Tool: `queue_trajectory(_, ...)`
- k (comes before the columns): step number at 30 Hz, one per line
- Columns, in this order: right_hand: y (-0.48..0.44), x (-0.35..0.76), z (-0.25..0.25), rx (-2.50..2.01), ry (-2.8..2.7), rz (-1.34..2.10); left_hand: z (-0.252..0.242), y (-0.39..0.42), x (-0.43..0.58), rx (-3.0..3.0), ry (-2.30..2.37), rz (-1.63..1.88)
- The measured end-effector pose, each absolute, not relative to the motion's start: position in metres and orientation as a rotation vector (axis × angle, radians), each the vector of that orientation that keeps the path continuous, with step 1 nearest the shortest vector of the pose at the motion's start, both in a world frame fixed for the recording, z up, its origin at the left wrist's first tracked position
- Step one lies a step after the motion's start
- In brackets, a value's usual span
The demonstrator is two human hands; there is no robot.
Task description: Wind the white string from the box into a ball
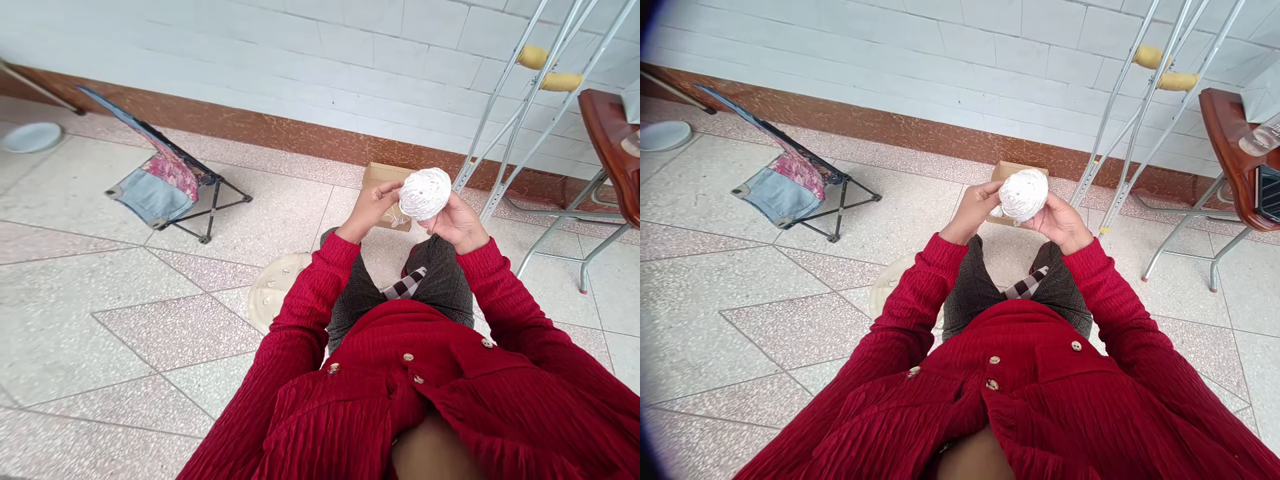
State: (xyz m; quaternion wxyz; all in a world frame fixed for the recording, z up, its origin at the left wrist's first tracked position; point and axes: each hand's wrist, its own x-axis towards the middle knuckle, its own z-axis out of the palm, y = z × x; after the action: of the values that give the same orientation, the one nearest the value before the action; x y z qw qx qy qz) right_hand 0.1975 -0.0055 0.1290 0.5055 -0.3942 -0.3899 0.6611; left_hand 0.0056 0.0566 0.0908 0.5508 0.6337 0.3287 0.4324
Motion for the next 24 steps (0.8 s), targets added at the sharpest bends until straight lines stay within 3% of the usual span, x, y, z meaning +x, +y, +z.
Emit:
queue_trajectory(9, 0.008, 0.206, 0.175, -0.903, -1.056, 1.432, 0.123, 0.044, 0.007, 1.619, 0.75, 0.976)
queue_trajectory(14, 0.026, 0.212, 0.231, -0.837, -1.115, 1.287, 0.147, 0.055, 0.002, 1.714, 0.732, 1.023)
queue_trajectory(18, 0.038, 0.214, 0.283, -0.691, -1.131, 1.384, 0.164, 0.072, -0.002, 1.733, 0.702, 1.102)
queue_trajectory(24, 0.049, 0.203, 0.315, -0.696, -1.274, 1.285, 0.152, 0.067, -0.01, 1.717, 0.753, 1.056)
